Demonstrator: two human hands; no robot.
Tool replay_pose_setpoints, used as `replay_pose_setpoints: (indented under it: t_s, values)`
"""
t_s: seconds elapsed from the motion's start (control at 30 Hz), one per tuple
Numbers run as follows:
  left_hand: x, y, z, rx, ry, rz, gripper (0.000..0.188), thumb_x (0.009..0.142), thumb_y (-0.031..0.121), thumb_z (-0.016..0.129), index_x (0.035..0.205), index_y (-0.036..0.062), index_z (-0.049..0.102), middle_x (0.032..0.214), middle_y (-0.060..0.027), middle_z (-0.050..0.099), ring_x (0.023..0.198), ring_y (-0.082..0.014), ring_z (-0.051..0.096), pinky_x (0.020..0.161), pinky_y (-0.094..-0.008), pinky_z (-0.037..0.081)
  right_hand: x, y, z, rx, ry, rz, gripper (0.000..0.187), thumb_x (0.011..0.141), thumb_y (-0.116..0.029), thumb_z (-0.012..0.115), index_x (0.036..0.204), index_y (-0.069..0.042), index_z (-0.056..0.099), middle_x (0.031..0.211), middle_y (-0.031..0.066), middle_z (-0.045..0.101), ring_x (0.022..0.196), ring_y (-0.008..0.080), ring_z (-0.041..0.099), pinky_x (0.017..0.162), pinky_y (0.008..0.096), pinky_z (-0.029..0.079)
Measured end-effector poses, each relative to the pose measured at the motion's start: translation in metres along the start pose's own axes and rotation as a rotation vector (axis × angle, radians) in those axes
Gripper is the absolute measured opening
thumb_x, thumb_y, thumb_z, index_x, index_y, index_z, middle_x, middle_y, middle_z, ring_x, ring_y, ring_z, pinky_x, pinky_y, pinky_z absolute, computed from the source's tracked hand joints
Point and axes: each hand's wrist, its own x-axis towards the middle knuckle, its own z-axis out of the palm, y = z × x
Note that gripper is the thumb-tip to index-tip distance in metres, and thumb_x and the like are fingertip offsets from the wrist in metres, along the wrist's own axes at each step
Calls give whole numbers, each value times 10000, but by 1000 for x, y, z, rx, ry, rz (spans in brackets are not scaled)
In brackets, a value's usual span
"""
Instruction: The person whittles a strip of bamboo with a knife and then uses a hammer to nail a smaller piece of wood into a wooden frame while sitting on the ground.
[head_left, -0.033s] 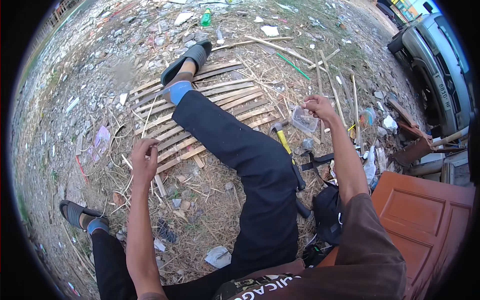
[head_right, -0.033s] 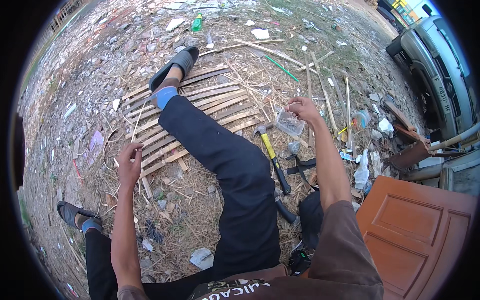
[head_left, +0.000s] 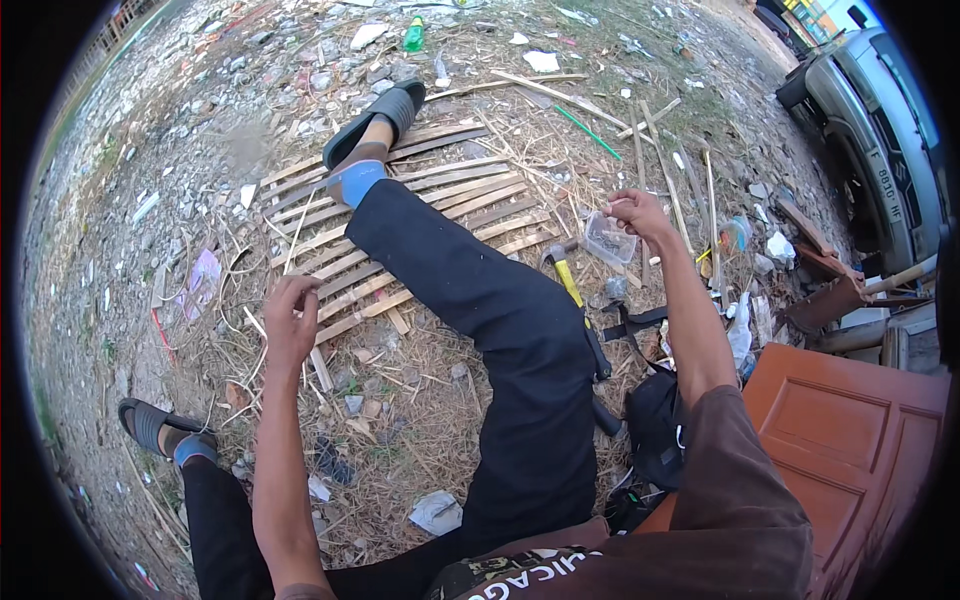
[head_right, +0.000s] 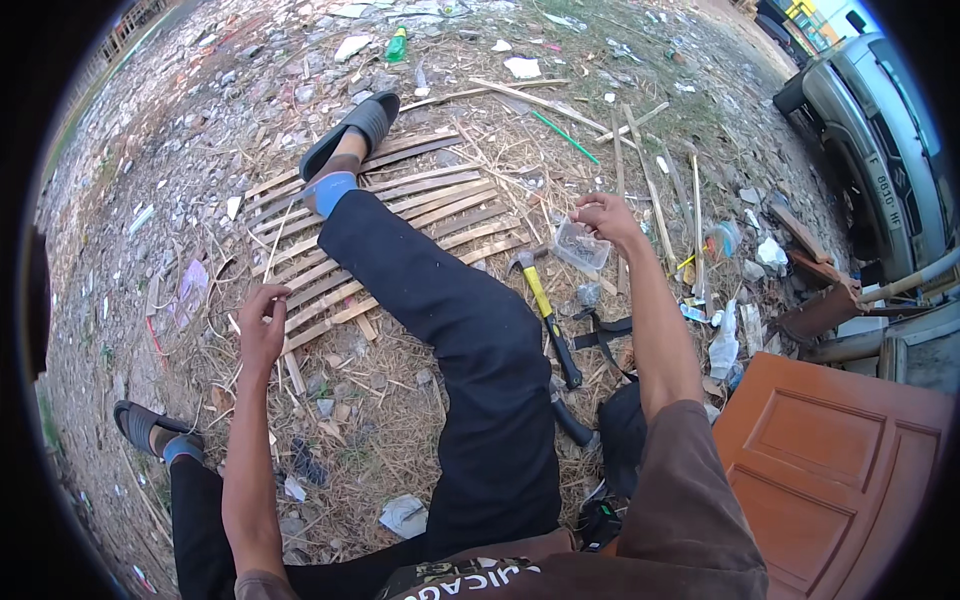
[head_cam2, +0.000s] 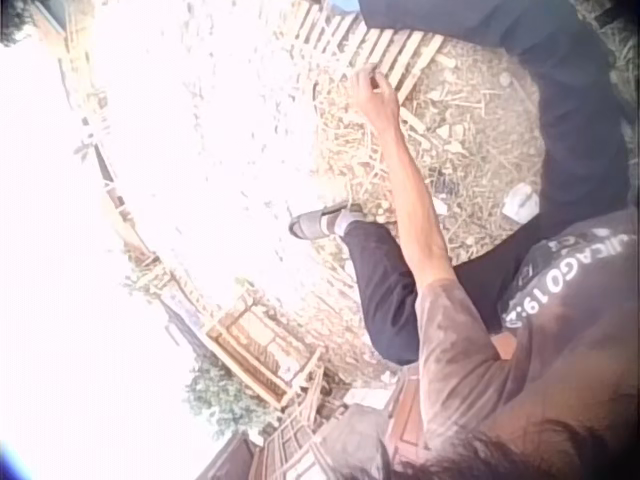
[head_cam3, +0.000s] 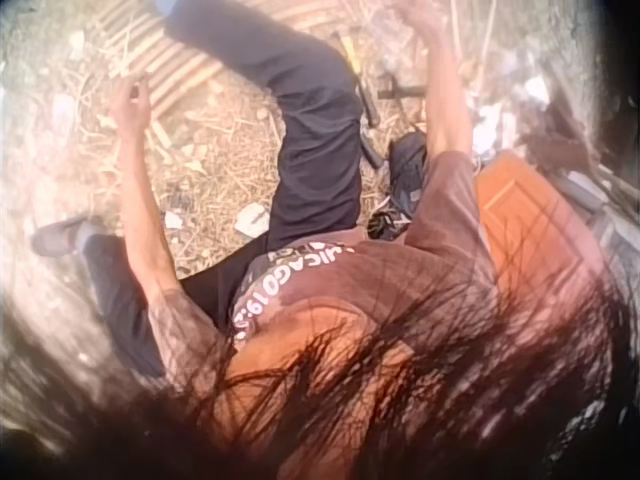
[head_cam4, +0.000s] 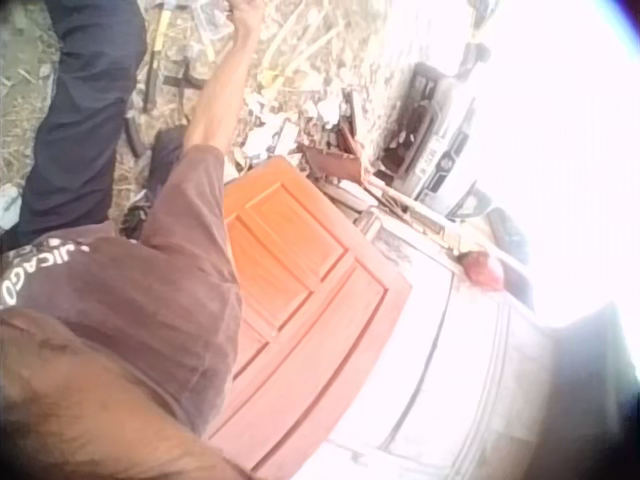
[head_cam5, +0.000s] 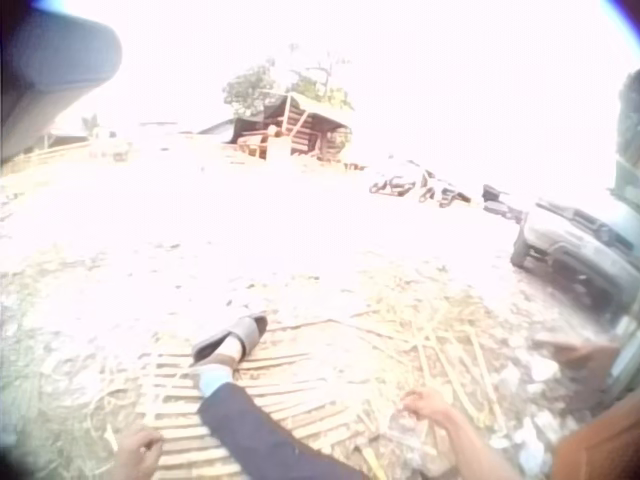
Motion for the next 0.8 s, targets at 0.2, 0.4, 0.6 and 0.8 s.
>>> replay_pose_setpoints:
  t_s: [0.2,0.4,0.6,0.8]
  values:
    - [-8,1,-11,-20,43,15,122,854,-21,613,962,18,651,858,-72,616,669,-140,565,613,-264,459,-11,-52,45,69,28,-152,227,794,-109,773,951,-56,618,736,-14,649,586,40,523,483,188,335]
    - [-20,-8,-19,-313,354,-310,154,893,56,657,1047,66,667,867,7,612,679,-50,520,592,-221,432,-83,-155,187,268,-450,-250,142,851,-105,726,963,-47,660,787,-13,661,621,26,523,503,174,345]
    - [-34,-16,-41,-603,509,-429,179,911,62,639,1090,59,653,912,18,615,744,-54,540,645,-209,450,-118,-175,319,230,-824,-207,208,859,-119,727,1048,-40,692,831,-27,655,630,19,522,520,178,368]
    - [-41,-26,-51,-581,534,-476,218,924,101,608,1129,40,651,940,-21,659,774,-67,569,695,-224,467,-139,-149,383,363,-1003,-76,193,871,-127,702,1037,-29,698,852,-10,677,712,57,607,575,227,448]
